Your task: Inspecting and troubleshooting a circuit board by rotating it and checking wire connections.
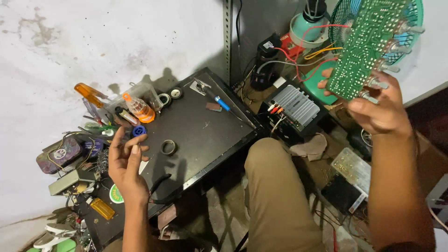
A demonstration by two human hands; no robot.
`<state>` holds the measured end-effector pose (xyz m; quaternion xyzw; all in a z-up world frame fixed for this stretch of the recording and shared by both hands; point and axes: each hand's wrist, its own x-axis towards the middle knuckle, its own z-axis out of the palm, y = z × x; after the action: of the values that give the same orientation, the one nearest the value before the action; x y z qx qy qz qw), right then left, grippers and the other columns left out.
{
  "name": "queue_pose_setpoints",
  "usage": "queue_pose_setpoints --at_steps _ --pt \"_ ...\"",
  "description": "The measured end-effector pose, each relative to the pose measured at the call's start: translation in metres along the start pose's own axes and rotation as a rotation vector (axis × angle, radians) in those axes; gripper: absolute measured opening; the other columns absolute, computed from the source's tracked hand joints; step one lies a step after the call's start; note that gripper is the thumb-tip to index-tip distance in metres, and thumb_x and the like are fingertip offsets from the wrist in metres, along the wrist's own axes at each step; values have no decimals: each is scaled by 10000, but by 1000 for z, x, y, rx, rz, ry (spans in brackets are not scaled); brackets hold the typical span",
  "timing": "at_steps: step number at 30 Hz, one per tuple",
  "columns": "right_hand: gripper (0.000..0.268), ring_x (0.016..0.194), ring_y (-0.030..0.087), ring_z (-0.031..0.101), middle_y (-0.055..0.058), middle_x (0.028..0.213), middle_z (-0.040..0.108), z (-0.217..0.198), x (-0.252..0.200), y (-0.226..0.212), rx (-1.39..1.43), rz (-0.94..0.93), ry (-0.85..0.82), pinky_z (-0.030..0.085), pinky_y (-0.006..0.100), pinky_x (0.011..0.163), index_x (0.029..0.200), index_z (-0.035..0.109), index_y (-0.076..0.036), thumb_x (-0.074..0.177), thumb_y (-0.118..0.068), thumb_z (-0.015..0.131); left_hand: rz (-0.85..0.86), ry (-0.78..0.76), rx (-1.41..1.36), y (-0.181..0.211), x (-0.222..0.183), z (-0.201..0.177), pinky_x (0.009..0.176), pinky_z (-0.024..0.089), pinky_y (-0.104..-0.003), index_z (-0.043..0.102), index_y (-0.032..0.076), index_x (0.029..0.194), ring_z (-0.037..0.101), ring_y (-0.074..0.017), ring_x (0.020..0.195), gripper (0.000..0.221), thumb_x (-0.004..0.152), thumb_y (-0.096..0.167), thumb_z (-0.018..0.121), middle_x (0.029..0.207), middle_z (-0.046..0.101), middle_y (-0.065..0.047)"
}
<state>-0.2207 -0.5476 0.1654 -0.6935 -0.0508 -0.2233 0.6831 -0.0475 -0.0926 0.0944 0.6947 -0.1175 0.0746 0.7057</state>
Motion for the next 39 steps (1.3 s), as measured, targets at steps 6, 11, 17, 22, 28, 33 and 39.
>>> queue_pose_setpoints --at_steps 6,11,17,22,28,33,39 --pt "580 1292 243 609 151 1369 623 -23 1 -1 -472 292 199 511 381 1162 1336 557 39 778 67 713 -30 -62 25 7 -2 4 775 528 -288 394 18 1539 635 -203 1025 597 993 185 569 1195 661 -175" --pt "615 1188 200 610 108 1321 639 -28 7 -1 -636 420 249 478 338 1081 1361 545 -5 786 17 764 -41 -71 -7 2 -3 6 867 567 -332 365 17 1558 626 -217 1111 624 992 155 588 1175 651 -164" --pt "844 1322 324 533 183 1447 543 -13 10 6 -725 547 327 396 448 1166 1529 421 -47 764 -25 778 -57 -90 50 5 -3 7 874 535 -318 360 20 1558 577 -151 894 668 957 140 626 1181 660 -160" --pt "864 1242 301 565 237 1350 572 -29 0 44 -729 366 331 458 383 1090 1528 428 28 763 -31 825 -96 -98 127 16 -6 14 812 551 -304 379 59 1551 572 -143 876 679 934 129 655 1170 670 -138" --pt "893 1240 359 598 301 1395 562 18 4 25 -695 281 253 453 432 1112 1500 389 61 730 -63 824 -90 -192 323 4 -7 24 749 567 -298 372 50 1558 642 -145 824 759 889 193 702 1200 703 -115" --pt "917 1247 378 615 237 1332 634 77 1 1 -799 280 74 503 476 1096 1487 442 -6 685 -151 862 -125 -342 201 5 -14 39 827 585 -310 433 138 1518 672 -137 872 683 893 249 686 1237 715 -88" --pt "848 1257 344 635 170 1360 671 132 -8 27 -763 -17 -199 482 470 1084 1407 608 -66 610 -70 898 -113 -485 -308 -6 -21 45 901 557 -439 443 22 1525 697 -291 1011 667 929 199 683 1357 629 -269"
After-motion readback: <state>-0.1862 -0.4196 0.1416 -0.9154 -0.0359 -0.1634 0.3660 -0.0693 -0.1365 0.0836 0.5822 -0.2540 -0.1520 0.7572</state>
